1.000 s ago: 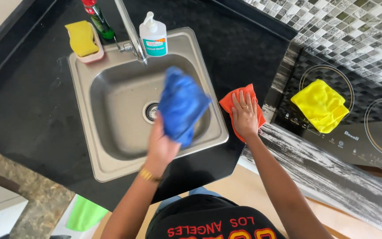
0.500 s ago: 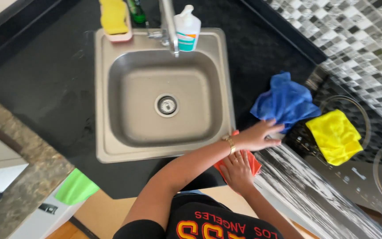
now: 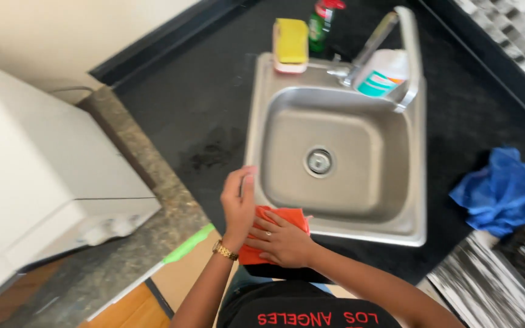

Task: Wiping down an induction stove, tiled backsplash, and kitchen countertop using microfiber cloths and a sponge.

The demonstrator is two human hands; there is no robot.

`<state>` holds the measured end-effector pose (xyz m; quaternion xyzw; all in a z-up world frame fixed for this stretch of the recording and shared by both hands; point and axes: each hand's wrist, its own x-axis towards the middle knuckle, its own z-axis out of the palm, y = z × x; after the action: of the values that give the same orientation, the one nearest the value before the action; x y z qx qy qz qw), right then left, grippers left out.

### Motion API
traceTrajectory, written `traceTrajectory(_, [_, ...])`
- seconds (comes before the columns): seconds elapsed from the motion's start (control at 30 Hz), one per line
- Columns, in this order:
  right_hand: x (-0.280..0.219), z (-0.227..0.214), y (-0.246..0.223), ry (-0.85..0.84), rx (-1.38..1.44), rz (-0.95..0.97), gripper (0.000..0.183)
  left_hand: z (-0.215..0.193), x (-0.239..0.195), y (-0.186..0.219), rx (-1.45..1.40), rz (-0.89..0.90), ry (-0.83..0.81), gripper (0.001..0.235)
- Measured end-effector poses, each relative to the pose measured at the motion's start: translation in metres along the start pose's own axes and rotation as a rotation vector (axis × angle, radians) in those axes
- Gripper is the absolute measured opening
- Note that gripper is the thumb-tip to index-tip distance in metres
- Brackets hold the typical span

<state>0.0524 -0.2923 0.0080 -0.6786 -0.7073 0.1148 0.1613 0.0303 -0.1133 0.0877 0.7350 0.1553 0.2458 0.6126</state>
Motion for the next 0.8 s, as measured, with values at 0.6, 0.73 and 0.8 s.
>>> traceTrajectory(0.6, [0.31, -0.075, 0.356, 0.252, -0.204, 0.647, 0.059, -0.083, -0.003, -0.103, 0.313, -0.231, 0.219, 0.078])
traceTrajectory(0.73, [0.347, -0.104, 0.423, 0.297, -0.287, 1.014, 0.068, -0.073, 0.0, -0.116, 0.393, -0.242, 0.191, 0.102])
traceTrajectory(0.8, [0.362, -0.104, 0.434, 0.313, -0.266, 1.152, 0.072, -0.068, -0.004, -0.122, 0.432, -0.292, 0.201, 0.111])
